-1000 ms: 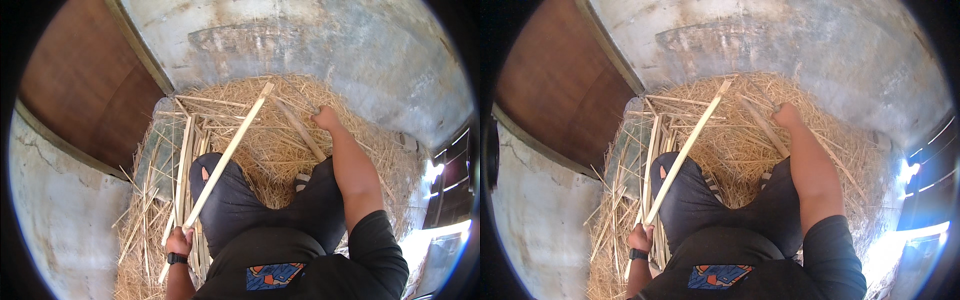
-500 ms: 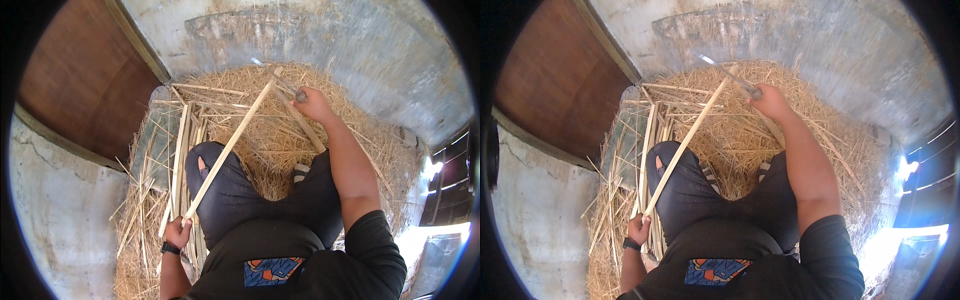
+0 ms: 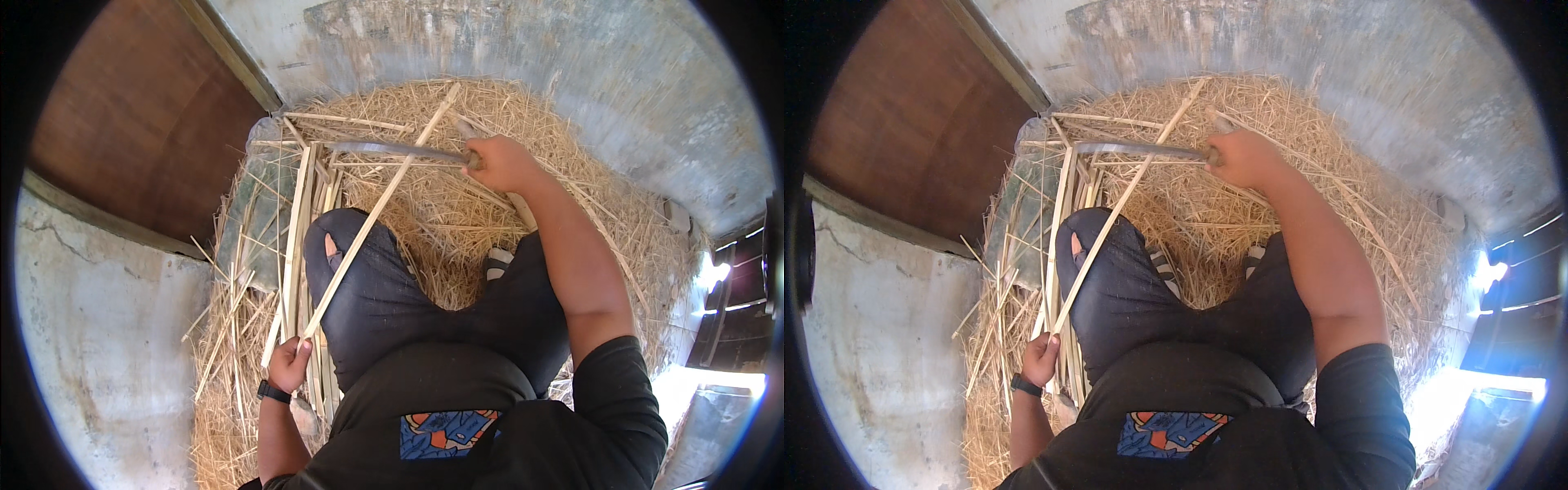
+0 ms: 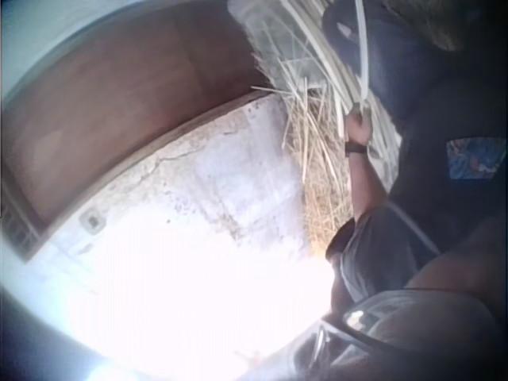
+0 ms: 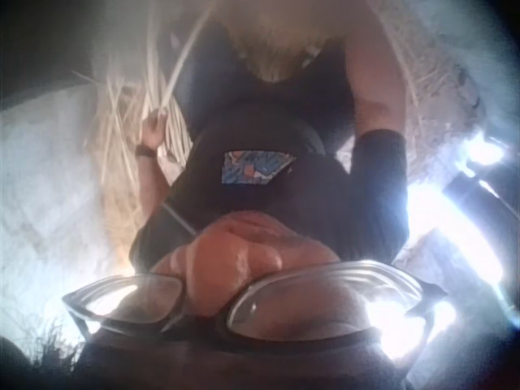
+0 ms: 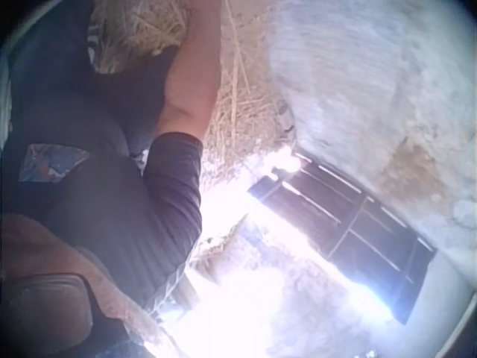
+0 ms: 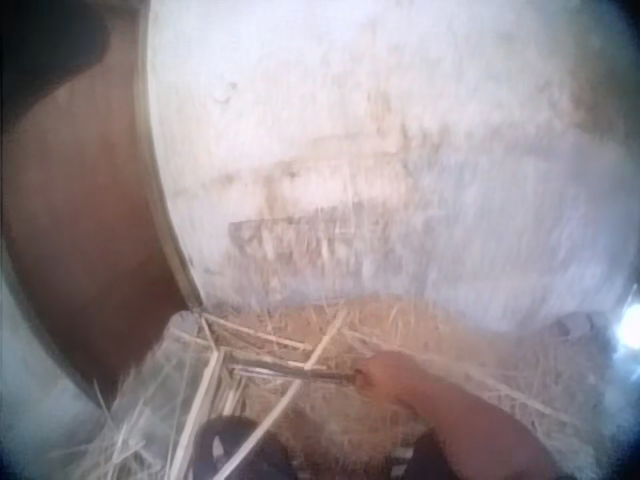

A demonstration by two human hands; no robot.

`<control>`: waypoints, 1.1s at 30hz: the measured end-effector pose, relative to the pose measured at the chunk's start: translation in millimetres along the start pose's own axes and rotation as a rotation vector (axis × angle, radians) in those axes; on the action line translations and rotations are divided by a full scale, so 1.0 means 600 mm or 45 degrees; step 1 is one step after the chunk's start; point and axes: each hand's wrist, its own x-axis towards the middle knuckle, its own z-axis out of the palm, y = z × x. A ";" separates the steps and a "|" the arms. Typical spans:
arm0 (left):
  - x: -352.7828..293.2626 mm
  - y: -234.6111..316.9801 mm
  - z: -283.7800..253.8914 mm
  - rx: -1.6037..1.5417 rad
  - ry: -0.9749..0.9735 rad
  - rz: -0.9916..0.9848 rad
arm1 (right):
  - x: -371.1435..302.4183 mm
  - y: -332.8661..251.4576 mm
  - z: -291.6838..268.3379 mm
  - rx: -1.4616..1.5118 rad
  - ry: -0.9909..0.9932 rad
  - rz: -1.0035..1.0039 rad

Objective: The person sits on a straw-covered floor and uses a machete to split a long bamboo pole into thin strips. They hold the pole with one hand and repeatedly strike it with the machete to separate the material.

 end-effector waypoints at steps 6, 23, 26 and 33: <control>-0.002 0.087 0.004 -0.074 0.058 0.090 | -0.006 -0.034 -0.013 0.231 0.108 -0.093; 0.057 0.192 0.061 -0.183 0.066 0.110 | -0.002 -0.043 -0.028 0.051 0.009 -0.012; 0.048 0.189 0.051 -0.184 0.027 0.071 | 0.001 -0.015 -0.031 0.167 0.098 0.184; 0.057 0.130 0.047 -0.494 -0.262 0.000 | -0.010 -0.050 -0.021 0.104 0.149 -0.153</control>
